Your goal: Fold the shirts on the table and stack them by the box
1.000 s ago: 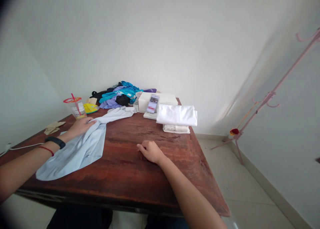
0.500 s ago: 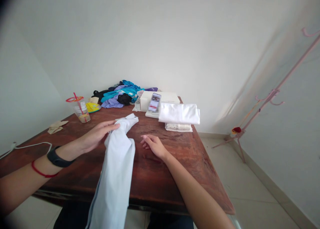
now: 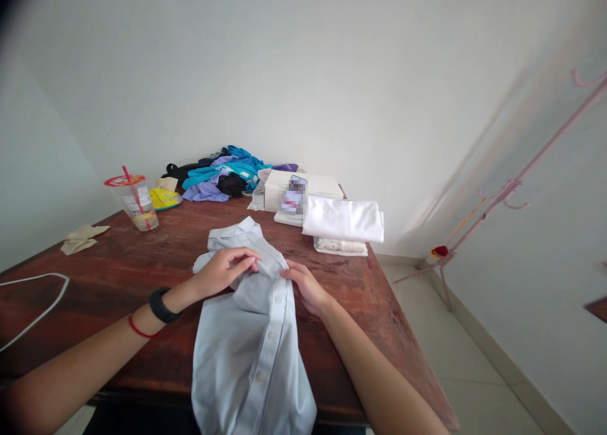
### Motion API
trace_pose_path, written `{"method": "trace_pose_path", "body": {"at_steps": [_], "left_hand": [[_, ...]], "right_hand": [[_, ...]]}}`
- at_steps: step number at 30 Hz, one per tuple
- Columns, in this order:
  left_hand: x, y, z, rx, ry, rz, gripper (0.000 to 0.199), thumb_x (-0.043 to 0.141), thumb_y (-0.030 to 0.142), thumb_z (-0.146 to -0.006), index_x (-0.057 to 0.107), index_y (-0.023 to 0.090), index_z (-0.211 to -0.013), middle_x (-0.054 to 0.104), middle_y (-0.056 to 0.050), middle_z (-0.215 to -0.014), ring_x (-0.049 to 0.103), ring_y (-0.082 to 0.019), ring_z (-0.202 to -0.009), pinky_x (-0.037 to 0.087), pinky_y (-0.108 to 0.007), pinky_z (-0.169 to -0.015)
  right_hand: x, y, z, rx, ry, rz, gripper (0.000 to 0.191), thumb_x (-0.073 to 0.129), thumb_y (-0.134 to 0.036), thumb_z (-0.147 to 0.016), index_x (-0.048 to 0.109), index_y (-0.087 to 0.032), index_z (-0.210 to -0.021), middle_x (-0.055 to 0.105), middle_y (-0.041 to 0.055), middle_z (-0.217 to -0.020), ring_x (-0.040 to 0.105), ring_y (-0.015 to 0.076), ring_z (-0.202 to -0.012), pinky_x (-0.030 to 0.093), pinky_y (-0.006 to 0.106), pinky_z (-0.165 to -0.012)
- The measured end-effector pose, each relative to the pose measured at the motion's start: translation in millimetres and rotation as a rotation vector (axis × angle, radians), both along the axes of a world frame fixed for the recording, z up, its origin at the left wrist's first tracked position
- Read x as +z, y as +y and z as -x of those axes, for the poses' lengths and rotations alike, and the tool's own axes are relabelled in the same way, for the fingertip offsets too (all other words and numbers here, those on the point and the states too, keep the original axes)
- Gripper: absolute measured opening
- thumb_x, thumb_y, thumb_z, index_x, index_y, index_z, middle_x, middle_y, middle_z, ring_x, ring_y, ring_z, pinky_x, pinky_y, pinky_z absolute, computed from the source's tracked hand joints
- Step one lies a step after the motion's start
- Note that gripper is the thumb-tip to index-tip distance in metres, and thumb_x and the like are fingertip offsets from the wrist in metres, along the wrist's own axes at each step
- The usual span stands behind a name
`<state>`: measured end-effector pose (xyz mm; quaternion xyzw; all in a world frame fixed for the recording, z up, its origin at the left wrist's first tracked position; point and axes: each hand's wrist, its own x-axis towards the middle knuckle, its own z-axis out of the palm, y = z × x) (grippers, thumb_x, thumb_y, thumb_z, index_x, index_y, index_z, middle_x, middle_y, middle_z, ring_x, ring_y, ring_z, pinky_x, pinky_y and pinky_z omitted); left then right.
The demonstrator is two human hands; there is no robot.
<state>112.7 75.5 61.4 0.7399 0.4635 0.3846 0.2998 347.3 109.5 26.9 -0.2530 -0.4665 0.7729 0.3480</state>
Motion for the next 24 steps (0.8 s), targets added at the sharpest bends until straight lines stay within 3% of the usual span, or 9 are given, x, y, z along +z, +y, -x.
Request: {"method": "trace_pose_path", "body": {"at_steps": [3,6,8,11,15,21,24], "left_hand": [[-19.9,5,20,0.085,0.173,-0.185,0.026,0.053,0.034,-0.099,0.074,0.019,-0.106,0.076,-0.006,-0.098,0.071,-0.021,-0.093,0.054,-0.033,-0.086],[-31.2,5,31,0.093,0.184,-0.185,0.024,0.053,0.031,-0.099,0.074,0.02,-0.106,0.077,-0.006,-0.101,0.072,-0.02,-0.093,0.055,-0.031,-0.086],[-31.3,5,33,0.091,0.146,-0.153,0.024,0.053,0.03,-0.1,0.073,0.02,-0.107,0.077,-0.004,-0.096,0.072,-0.019,-0.088,0.056,-0.029,-0.084],[-26.0,3,34,0.054,0.156,-0.162,0.023,0.052,0.029,-0.1,0.072,0.021,-0.107,0.076,-0.003,-0.094,0.072,-0.018,-0.087,0.056,-0.028,-0.083],[-22.3,2,37,0.006,0.196,-0.153,0.023,0.05,0.028,-0.101,0.071,0.023,-0.11,0.076,-0.002,-0.095,0.071,-0.017,-0.09,0.054,-0.028,-0.087],[-23.6,2,37,-0.065,0.32,-0.103,0.017,0.063,0.027,-0.093,0.07,0.024,-0.108,0.074,-0.004,-0.11,0.068,-0.022,-0.105,0.051,-0.034,-0.095],[-23.3,1,34,-0.081,0.351,-0.109,0.023,0.068,0.022,-0.087,0.068,0.024,-0.11,0.072,-0.005,-0.111,0.065,-0.023,-0.107,0.05,-0.036,-0.097]], "right_hand": [[-4.6,4,1,-0.064,-0.069,0.039,0.042,0.071,-0.019,-0.07,0.075,-0.015,-0.111,0.078,0.0062,-0.094,0.068,0.0183,-0.073,0.05,0.025,-0.066],[-7.8,5,2,-0.117,-0.126,0.074,0.04,0.07,-0.02,-0.071,0.076,-0.014,-0.11,0.079,0.0065,-0.094,0.067,0.017,-0.069,0.048,0.025,-0.062],[-7.3,4,3,-0.132,-0.136,0.084,0.037,0.073,-0.023,-0.073,0.076,-0.016,-0.11,0.079,0.0062,-0.097,0.068,0.0177,-0.072,0.051,0.026,-0.065],[-2.7,2,5,-0.144,-0.111,0.106,0.034,0.074,-0.033,-0.081,0.076,-0.017,-0.111,0.078,0.0083,-0.108,0.072,0.024,-0.091,0.054,0.033,-0.085],[2.3,3,6,-0.106,-0.062,0.19,0.043,0.064,-0.049,-0.091,0.074,-0.014,-0.115,0.075,0.0127,-0.118,0.069,0.03,-0.111,0.047,0.044,-0.106],[-5.2,9,2,-0.016,-0.04,0.12,0.031,0.072,-0.032,-0.086,0.075,-0.015,-0.112,0.075,0.0109,-0.118,0.069,0.0279,-0.112,0.044,0.044,-0.111],[-6.8,8,1,0.047,-0.052,0.071,0.039,0.078,-0.024,-0.08,0.074,-0.017,-0.117,0.075,0.0106,-0.119,0.071,0.0269,-0.108,0.048,0.044,-0.106]]}}
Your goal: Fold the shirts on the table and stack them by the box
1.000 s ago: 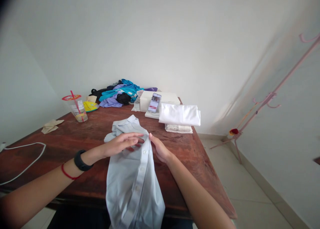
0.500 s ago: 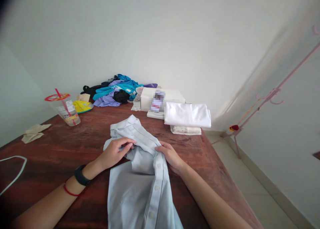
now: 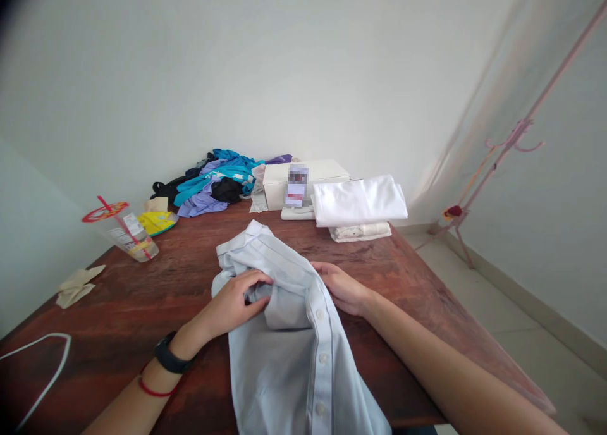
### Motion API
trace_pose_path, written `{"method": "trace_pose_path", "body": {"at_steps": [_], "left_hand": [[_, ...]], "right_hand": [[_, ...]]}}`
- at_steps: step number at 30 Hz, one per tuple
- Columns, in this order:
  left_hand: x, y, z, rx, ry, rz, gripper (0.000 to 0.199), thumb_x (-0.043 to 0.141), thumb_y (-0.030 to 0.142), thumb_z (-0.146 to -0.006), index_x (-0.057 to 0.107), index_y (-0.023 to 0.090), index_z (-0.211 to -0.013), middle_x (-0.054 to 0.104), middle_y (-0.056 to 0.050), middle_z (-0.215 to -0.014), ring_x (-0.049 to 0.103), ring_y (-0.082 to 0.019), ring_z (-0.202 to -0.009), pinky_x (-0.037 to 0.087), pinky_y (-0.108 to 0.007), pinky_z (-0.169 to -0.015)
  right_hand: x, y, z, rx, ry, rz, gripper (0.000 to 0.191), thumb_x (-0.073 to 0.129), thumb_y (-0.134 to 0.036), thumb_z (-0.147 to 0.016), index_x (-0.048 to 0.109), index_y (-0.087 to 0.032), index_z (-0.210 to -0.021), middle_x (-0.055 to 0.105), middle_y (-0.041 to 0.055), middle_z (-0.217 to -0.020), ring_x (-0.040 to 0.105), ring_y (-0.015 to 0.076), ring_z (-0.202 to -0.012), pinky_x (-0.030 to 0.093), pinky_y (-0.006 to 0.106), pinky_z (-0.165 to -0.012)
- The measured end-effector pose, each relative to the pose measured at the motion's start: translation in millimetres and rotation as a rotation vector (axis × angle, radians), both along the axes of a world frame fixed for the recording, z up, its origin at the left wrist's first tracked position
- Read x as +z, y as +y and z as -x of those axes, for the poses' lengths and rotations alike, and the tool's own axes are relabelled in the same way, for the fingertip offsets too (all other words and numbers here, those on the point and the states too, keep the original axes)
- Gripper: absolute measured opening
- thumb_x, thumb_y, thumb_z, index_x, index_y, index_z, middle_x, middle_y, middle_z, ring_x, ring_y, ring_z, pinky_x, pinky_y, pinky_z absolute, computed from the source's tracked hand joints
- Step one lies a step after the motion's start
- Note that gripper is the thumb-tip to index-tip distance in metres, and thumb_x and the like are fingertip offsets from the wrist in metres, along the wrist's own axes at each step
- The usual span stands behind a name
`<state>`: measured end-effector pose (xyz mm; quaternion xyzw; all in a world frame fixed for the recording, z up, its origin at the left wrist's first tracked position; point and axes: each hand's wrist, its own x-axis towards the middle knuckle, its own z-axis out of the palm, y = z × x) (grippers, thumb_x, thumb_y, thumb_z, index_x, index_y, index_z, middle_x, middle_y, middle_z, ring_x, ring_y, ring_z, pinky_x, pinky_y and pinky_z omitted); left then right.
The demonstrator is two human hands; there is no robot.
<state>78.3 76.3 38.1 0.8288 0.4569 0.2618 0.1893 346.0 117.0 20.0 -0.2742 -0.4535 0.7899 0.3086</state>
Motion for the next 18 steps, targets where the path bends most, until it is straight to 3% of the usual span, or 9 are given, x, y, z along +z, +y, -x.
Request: {"method": "trace_pose_path", "body": {"at_steps": [3,7,12,15,18], "left_hand": [[0.3,-1,-3,-0.074,0.026,0.01,0.025,0.07,0.02,-0.083,0.068,0.024,-0.108,0.069,-0.006,-0.115,0.062,-0.025,-0.111,0.049,-0.038,-0.098],[-2.1,-4,-7,-0.174,0.066,0.029,0.053,0.077,0.019,-0.075,0.065,0.028,-0.126,0.06,-0.008,-0.136,0.056,-0.03,-0.125,0.045,-0.044,-0.106],[-3.1,-10,-16,-0.261,0.023,0.023,0.061,0.072,0.019,-0.082,0.057,0.032,-0.14,0.051,-0.006,-0.151,0.048,-0.03,-0.137,0.038,-0.046,-0.115],[-1.1,-15,-24,-0.327,-0.022,0.025,0.066,0.071,0.016,-0.082,0.054,0.032,-0.144,0.048,-0.007,-0.154,0.046,-0.031,-0.14,0.037,-0.045,-0.117],[-0.8,-17,-29,-0.372,-0.095,0.025,0.07,0.064,0.009,-0.08,0.051,0.029,-0.146,0.052,-0.007,-0.151,0.047,-0.031,-0.14,0.036,-0.044,-0.119]], "right_hand": [[4.0,-5,3,0.006,0.008,-0.047,0.045,0.081,-0.024,-0.078,0.073,-0.019,-0.121,0.074,0.0106,-0.123,0.069,0.027,-0.112,0.049,0.042,-0.105],[11.4,-10,6,-0.03,0.032,-0.116,0.048,0.083,-0.026,-0.077,0.072,-0.019,-0.123,0.072,0.012,-0.127,0.065,0.0283,-0.12,0.046,0.042,-0.108],[13.6,-14,9,0.003,0.053,-0.102,0.061,0.085,-0.025,-0.075,0.065,-0.021,-0.132,0.069,0.0117,-0.131,0.062,0.0302,-0.123,0.045,0.048,-0.108],[12.8,-17,13,0.018,0.069,-0.009,0.061,0.086,-0.022,-0.072,0.067,-0.021,-0.13,0.073,0.0103,-0.122,0.068,0.0277,-0.109,0.052,0.043,-0.097],[11.6,-19,17,-0.018,0.051,0.074,0.045,0.087,-0.021,-0.068,0.075,-0.018,-0.111,0.077,0.0073,-0.096,0.071,0.0227,-0.084,0.057,0.036,-0.079]]}}
